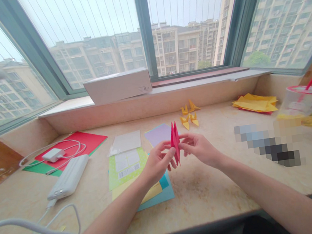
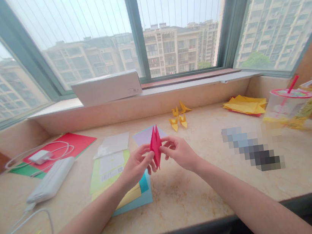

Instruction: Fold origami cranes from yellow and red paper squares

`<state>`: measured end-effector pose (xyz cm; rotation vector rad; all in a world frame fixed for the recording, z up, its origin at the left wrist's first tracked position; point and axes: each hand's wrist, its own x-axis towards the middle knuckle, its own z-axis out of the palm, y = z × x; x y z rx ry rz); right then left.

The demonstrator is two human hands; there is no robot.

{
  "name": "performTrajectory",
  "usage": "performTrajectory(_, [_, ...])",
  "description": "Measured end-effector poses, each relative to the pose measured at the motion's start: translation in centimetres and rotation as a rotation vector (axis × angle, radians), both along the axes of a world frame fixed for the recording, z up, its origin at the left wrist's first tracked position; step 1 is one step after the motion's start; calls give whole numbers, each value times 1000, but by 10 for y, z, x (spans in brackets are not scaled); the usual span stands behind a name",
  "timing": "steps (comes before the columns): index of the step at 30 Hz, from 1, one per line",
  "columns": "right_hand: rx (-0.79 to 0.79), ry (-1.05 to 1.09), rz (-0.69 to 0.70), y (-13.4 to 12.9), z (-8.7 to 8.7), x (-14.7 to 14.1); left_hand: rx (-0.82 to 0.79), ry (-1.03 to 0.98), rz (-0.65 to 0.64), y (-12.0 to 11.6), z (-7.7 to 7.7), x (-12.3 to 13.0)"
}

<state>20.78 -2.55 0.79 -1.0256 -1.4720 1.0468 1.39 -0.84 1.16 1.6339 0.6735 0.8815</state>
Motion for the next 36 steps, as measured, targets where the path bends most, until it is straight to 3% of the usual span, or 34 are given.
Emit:
performTrajectory(7, [5, 11, -55, 1, -2, 0, -19, 2, 62, -1, 5, 1])
performTrajectory(12, [30, -2, -93, -1, -2, 0, -59, 13, 80, 4, 0, 0])
performTrajectory(19, [100, -101, -124, -1, -4, -3, -121, 5, 16, 5, -1, -2])
performTrajectory(26, [48, -20, -129, -2, -2, -1, -133, 133, -140, 1, -2, -3])
performTrajectory(28, [15, -39, -112, 0, 0, 3, -38, 245, -82, 0, -3, -4])
performTrajectory(33, [2, -208, 0, 4, -5, 12, 533, 339, 367, 3, 3, -11])
performTrajectory(34, [18, -271, 10, 6, -8, 12, 615, 338, 381, 4, 5, -12])
performTrajectory(36, [76, -421, -6, 8, -14, 10, 706, 361, 242, 5, 7, -14])
